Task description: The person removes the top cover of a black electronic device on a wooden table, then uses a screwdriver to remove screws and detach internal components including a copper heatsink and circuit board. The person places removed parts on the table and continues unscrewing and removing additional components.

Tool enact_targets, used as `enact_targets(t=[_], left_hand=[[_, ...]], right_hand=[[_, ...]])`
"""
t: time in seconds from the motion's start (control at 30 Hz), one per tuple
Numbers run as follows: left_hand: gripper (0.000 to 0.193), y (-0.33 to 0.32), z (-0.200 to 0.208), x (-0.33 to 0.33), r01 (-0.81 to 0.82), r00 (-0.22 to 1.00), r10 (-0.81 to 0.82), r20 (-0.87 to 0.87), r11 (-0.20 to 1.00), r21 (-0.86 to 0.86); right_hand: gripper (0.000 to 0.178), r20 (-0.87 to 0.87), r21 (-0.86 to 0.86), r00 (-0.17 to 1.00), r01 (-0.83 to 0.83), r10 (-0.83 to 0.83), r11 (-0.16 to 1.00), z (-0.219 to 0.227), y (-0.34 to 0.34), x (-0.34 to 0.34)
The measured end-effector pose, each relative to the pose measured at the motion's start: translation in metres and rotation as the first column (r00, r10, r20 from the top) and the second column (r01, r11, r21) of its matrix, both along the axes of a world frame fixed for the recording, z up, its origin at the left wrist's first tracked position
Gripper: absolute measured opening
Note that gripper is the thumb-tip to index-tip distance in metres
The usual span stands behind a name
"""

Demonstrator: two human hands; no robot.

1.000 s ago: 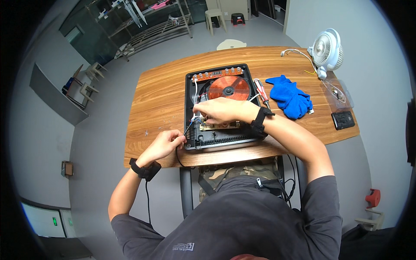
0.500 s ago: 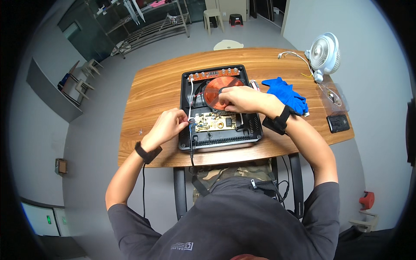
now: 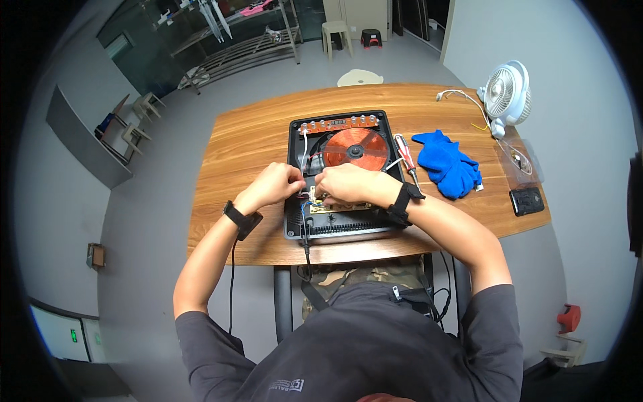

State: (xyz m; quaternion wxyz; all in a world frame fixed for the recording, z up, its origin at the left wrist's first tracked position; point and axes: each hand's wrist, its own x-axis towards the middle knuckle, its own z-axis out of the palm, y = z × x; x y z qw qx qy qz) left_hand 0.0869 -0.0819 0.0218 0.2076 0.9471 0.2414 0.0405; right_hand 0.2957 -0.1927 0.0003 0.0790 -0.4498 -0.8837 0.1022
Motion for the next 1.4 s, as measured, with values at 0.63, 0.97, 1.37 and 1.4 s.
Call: enact_targets(t=[0.63, 0.97, 1.37, 1.4], left_hand=[[0.014, -0.005, -0.035, 0.004, -0.026, 0.994, 0.026, 0.109, 1.0, 0.005], [0.011, -0.008, -0.037, -0.004, 0.037, 0.979, -0.024, 0.2, 0.997, -0.062], [0.012, -0.009, -0.035, 0.0, -0.039, 0.99, 0.047, 0.129, 0.997, -0.062], [0.012, -0.01, -0.032, 0.0, -0.023, 0.991, 0.03, 0.131, 0.998, -0.054]], right_hand=[[0.024, 0.027, 0.104, 0.996, 0.082, -0.085, 0.991, -0.014, -0.008, -0.006], [0.021, 0.044, 0.071, 0.989, 0.135, -0.138, 0.988, -0.004, -0.013, -0.014], [0.019, 0.056, 0.06, 0.989, 0.131, -0.134, 0.99, 0.005, -0.016, -0.016], [0.019, 0.061, 0.058, 0.989, 0.131, -0.134, 0.99, 0.007, -0.016, -0.016]])
